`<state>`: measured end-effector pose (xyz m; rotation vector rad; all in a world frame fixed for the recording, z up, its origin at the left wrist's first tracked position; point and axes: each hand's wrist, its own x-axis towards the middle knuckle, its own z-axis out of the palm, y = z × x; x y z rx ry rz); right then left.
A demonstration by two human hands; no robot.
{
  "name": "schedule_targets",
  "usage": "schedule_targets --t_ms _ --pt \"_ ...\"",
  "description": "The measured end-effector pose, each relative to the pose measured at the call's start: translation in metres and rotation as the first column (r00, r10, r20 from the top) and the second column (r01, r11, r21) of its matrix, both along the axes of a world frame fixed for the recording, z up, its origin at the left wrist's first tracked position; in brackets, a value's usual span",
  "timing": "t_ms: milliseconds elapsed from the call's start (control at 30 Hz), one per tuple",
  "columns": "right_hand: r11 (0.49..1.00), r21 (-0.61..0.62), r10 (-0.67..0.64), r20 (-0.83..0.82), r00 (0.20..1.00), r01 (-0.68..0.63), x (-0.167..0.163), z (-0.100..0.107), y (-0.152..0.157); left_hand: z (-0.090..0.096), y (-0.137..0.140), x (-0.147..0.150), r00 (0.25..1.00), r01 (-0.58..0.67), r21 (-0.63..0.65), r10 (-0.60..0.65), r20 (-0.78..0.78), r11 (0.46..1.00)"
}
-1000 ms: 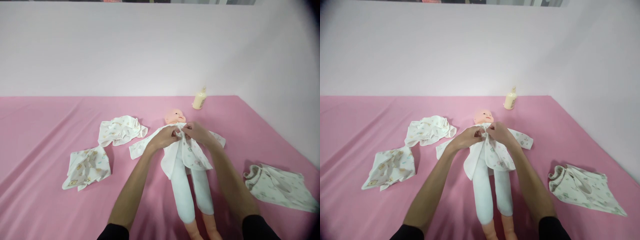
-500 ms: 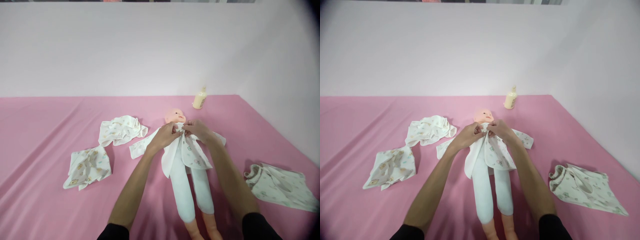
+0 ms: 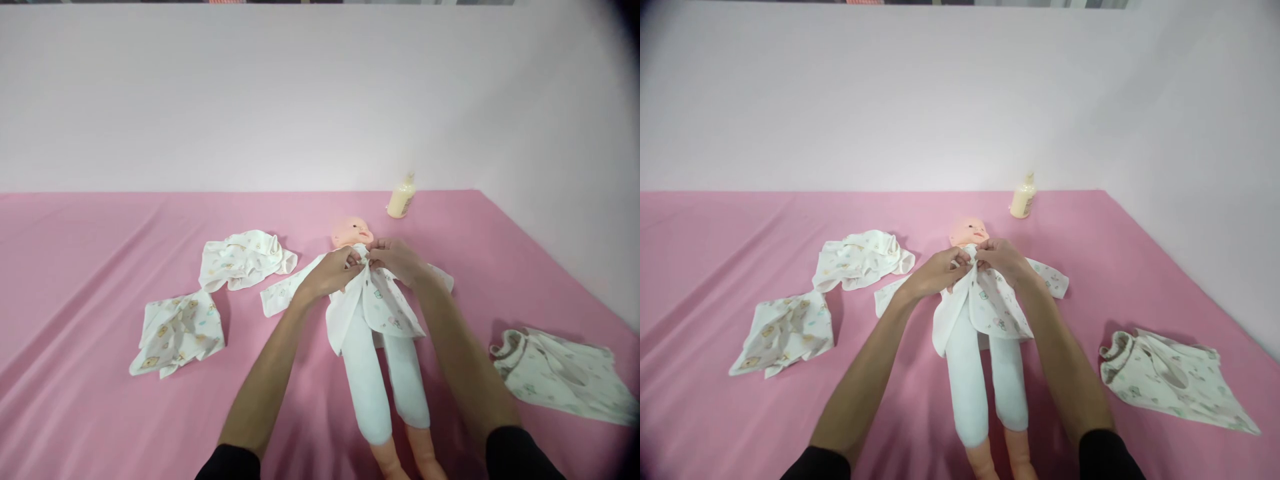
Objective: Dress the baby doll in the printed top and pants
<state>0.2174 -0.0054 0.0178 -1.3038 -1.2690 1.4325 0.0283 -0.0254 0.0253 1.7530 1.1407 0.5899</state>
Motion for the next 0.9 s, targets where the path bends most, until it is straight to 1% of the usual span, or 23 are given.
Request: schedule_targets --t_ms 133,200,267,367,433,533,733,900 --pt "1.000 -0.025 -0.012 0.036 0.999 0.013 0.000 0.004 -0.002 0.005 -0.003 -0.002 0.997 0.073 -0.027 -0.074 -0.001 0.997" --pt "1.000 -0.027 -0.003 0.058 0.998 0.005 0.000 0.006 -0.004 0.005 -0.004 -0.001 0.997 0.079 0.005 -0.079 -0.011 0.997" --pt "1.000 -0.015 -0.005 0.070 0.998 0.006 0.000 0.007 -0.004 0.001 -0.004 0.004 0.998 0.042 0.105 -0.036 -0.056 0.994" --pt "1.000 -0.004 -0.017 0.102 0.995 0.018 0.001 0.009 -0.005 -0.009 -0.001 0.013 0.990 -0.008 0.287 0.048 -0.132 0.958" --pt "1.000 -0.003 -0.013 0.130 0.991 0.014 0.002 0.010 -0.006 -0.015 0.001 0.017 0.989 -0.022 0.347 0.071 -0.128 0.937" --pt "1.000 0.004 -0.002 0.153 0.988 0.001 0.004 0.012 -0.007 -0.017 0.002 0.019 0.993 -0.037 0.372 0.077 -0.094 0.927" --pt "0.999 0.023 0.024 0.138 0.990 -0.028 0.008 0.013 -0.008 -0.013 0.001 0.019 0.992 -0.066 0.357 0.101 -0.080 0.932" --pt "0.999 0.042 -0.010 0.230 0.973 0.000 0.015 0.016 -0.009 -0.013 0.001 0.021 0.988 -0.083 0.378 0.125 -0.088 0.922"
